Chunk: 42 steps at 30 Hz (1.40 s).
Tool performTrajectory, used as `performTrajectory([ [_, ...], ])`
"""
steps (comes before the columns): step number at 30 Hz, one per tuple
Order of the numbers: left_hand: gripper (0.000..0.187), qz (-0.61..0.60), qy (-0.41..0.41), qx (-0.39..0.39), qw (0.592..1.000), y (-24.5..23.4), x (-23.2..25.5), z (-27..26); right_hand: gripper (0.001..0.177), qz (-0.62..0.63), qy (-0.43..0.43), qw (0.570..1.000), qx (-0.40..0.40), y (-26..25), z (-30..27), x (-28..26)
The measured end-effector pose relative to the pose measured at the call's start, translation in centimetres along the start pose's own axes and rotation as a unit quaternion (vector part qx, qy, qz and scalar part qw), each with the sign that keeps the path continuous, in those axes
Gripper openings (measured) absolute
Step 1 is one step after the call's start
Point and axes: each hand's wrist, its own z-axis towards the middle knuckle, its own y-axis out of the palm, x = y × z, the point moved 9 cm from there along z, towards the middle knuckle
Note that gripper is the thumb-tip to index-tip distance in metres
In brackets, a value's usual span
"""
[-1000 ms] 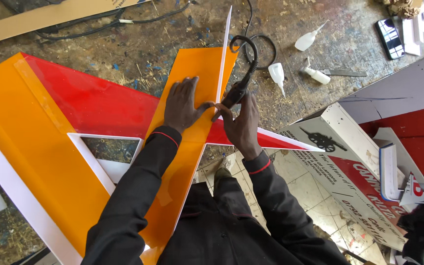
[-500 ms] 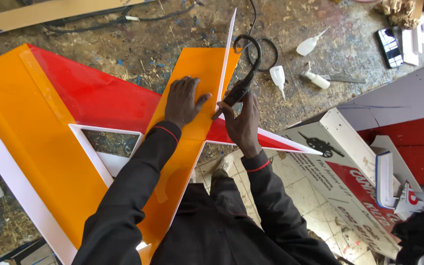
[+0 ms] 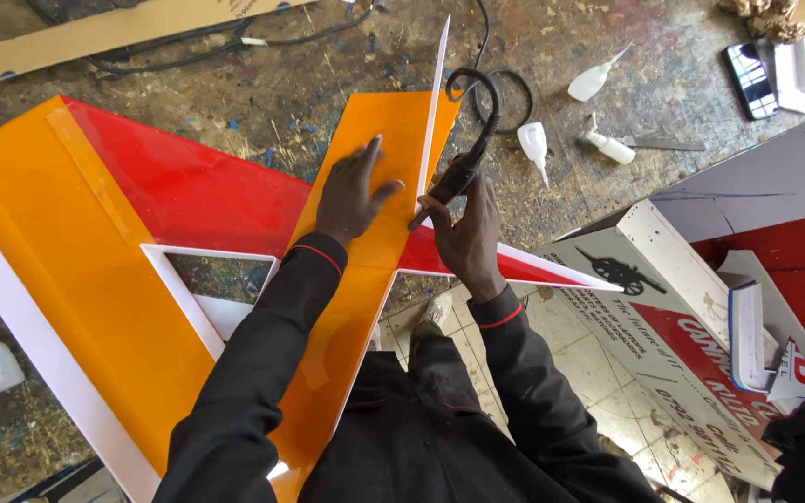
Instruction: The person uses a hot glue gun to attach white plastic strips to the edges of a red and orange signboard. They apply glue along the seams, press the strips into place, and occasionally adjust the board's position on the workbench.
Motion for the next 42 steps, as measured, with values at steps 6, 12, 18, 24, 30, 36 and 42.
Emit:
performTrajectory([
  [6, 0.111, 0.198, 0.044, 0.022, 0.979, 0.7, 1.1, -0.1, 0.041, -0.018, -0.013, 1.000, 0.002, 0.0, 0.4, -0.9],
  [12, 0.113, 0.211, 0.060, 0.026, 0.975, 0.5, 1.5, -0.2, 0.046, -0.008, 0.001, 1.000, 0.002, 0.3, 0.4, -0.6],
  [18, 0.097, 0.170, 0.054, 0.020, 0.984, 0.9, 0.9, -0.1, 0.049, -0.006, 0.012, 1.000, -0.001, 0.4, -0.1, 0.0],
  [24, 0.093, 0.208, 0.060, 0.035, 0.976, 0.5, 1.0, -0.2, 0.045, -0.009, 0.012, 1.000, -0.003, 0.5, -0.4, 1.2],
  [30, 0.075, 0.144, 0.061, 0.010, 0.988, 0.8, 0.5, -0.2, 0.050, -0.002, -0.006, 1.000, -0.007, 0.2, 0.1, -0.1],
  [36, 0.072, 0.093, 0.020, -0.005, 0.995, 1.2, -0.2, -0.1, 0.054, 0.000, -0.007, 1.000, -0.008, 0.4, -0.2, 0.5],
  [42, 0.115, 0.231, 0.026, -0.007, 0.973, 0.8, 1.5, -0.4, 0.052, 0.003, -0.010, 1.000, -0.012, 0.2, 0.2, 0.3],
])
